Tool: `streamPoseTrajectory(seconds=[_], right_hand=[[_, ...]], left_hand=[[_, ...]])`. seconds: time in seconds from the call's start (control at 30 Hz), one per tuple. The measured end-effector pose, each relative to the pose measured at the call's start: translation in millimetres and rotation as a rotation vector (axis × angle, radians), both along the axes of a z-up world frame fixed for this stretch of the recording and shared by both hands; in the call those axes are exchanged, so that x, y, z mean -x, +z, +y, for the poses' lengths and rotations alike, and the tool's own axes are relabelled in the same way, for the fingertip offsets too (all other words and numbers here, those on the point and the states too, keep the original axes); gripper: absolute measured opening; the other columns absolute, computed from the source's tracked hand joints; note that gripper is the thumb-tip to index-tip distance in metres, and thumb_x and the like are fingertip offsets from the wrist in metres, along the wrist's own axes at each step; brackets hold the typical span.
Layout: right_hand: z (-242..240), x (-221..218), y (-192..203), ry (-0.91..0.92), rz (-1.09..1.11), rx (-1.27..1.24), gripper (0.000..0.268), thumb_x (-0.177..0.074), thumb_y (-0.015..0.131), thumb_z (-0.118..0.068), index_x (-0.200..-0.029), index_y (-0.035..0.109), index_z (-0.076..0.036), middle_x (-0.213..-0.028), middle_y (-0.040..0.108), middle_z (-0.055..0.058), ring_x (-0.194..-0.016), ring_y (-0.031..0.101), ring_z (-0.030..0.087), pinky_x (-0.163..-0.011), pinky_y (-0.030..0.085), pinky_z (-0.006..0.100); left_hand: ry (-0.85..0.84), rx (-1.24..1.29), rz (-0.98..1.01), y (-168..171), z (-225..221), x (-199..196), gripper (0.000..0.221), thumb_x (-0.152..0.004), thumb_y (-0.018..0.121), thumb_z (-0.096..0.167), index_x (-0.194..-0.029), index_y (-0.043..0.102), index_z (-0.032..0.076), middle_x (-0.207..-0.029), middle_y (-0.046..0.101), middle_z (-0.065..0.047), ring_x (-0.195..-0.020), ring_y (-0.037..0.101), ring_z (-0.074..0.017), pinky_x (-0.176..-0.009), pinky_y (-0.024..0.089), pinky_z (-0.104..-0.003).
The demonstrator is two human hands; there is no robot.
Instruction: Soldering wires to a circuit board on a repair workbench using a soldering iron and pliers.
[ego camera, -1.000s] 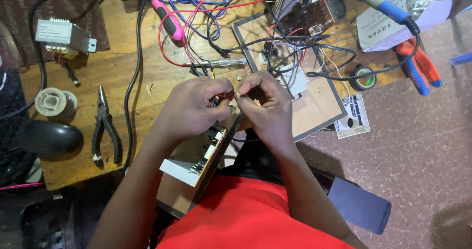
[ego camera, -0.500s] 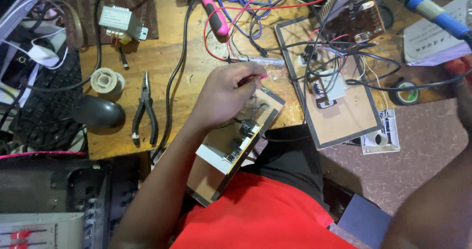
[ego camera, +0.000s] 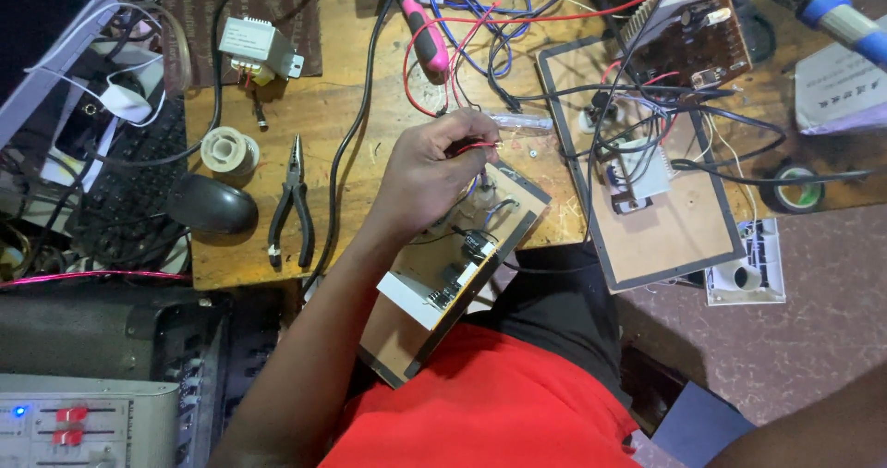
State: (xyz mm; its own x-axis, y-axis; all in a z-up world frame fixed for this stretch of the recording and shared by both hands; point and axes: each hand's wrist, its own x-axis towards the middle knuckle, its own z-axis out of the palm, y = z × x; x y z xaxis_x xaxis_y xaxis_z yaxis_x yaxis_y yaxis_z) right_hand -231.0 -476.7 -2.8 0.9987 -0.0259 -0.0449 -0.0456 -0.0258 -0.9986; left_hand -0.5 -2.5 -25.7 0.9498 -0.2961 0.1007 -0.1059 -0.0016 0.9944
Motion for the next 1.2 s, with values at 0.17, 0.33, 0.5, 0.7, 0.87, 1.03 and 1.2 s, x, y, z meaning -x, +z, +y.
streamPoseTrajectory(seconds=[0.17,0.33,0.5,0.7,0.87,1.03,1.2], right_hand=[[80,-27,10,-0.004,0.053,-0.093,0.057,-0.088,0.074,-0.026,-0.135,0.068,0.005,-0.123,0.081,0.022,-0.102,0.084,0.035,-0.09,0.067,0.044],[143,-39,22,-0.011,0.093,-0.17,0.061,-0.086,0.075,-0.027,-0.136,0.067,0.006,-0.123,0.081,0.024,-0.099,0.086,0.038,-0.087,0.07,0.047],[230,-70,15,-0.06,0.367,0.205,0.038,-0.095,0.068,-0.02,-0.128,0.079,-0.004,-0.122,0.086,0.01,-0.11,0.081,0.019,-0.1,0.061,0.032],[253,-97,17,0.071,0.371,0.605,0.03,-0.098,0.068,-0.034,-0.123,0.081,-0.024,-0.119,0.087,-0.006,-0.111,0.077,0.012,-0.099,0.052,0.031],[249,-107,13,0.134,0.396,0.696,0.036,-0.098,0.066,-0.037,-0.129,0.076,-0.022,-0.115,0.083,0.001,-0.098,0.073,0.021,-0.087,0.05,0.035],[237,-99,-6,0.177,0.093,0.601,0.035,-0.1,0.068,-0.027,-0.13,0.076,-0.013,-0.14,0.076,0.006,-0.125,0.071,0.022,-0.107,0.049,0.036],[129,-56,13,0.224,0.339,0.219,0.045,-0.088,0.077,-0.012,-0.132,0.074,-0.007,-0.137,0.079,0.008,-0.124,0.074,0.021,-0.105,0.057,0.038]], left_hand=[[-0.06,-0.037,-0.01,15,-2,1,0.021,-0.094,0.067,0.002,-0.107,0.078,0.012,-0.088,0.076,-0.005,-0.089,0.064,-0.01,-0.084,0.057,-0.03],[-0.069,-0.211,-0.013,24,-3,4,0.016,-0.095,0.069,0.005,-0.103,0.061,0.016,-0.085,0.06,0.004,-0.071,0.051,-0.0071,-0.064,0.047,-0.025],[-0.061,-0.143,-0.08,22,-5,9,0.017,-0.102,0.074,0.007,-0.1,0.059,0.013,-0.085,0.057,0.004,-0.075,0.046,-0.0062,-0.067,0.039,-0.025],[-0.099,-0.088,-0.013,7,-2,5,0.013,-0.097,0.077,0.004,-0.105,0.069,0.011,-0.097,0.072,0.002,-0.09,0.066,-0.0067,-0.08,0.052,-0.023],[-0.118,-0.169,-0.204,13,3,-1,0.015,-0.091,0.07,0.003,-0.104,0.076,0.008,-0.103,0.079,-0.002,-0.097,0.073,-0.0108,-0.089,0.055,-0.027],[-0.112,-0.2,-0.252,12,2,0,0.013,-0.092,0.069,0.006,-0.104,0.074,0.01,-0.102,0.079,-0.001,-0.093,0.072,-0.0112,-0.085,0.053,-0.028],[-0.154,-0.258,-0.31,12,0,1,0.015,-0.091,0.068,0.009,-0.104,0.075,0.011,-0.098,0.078,-0.002,-0.088,0.07,-0.0155,-0.08,0.051,-0.032]])
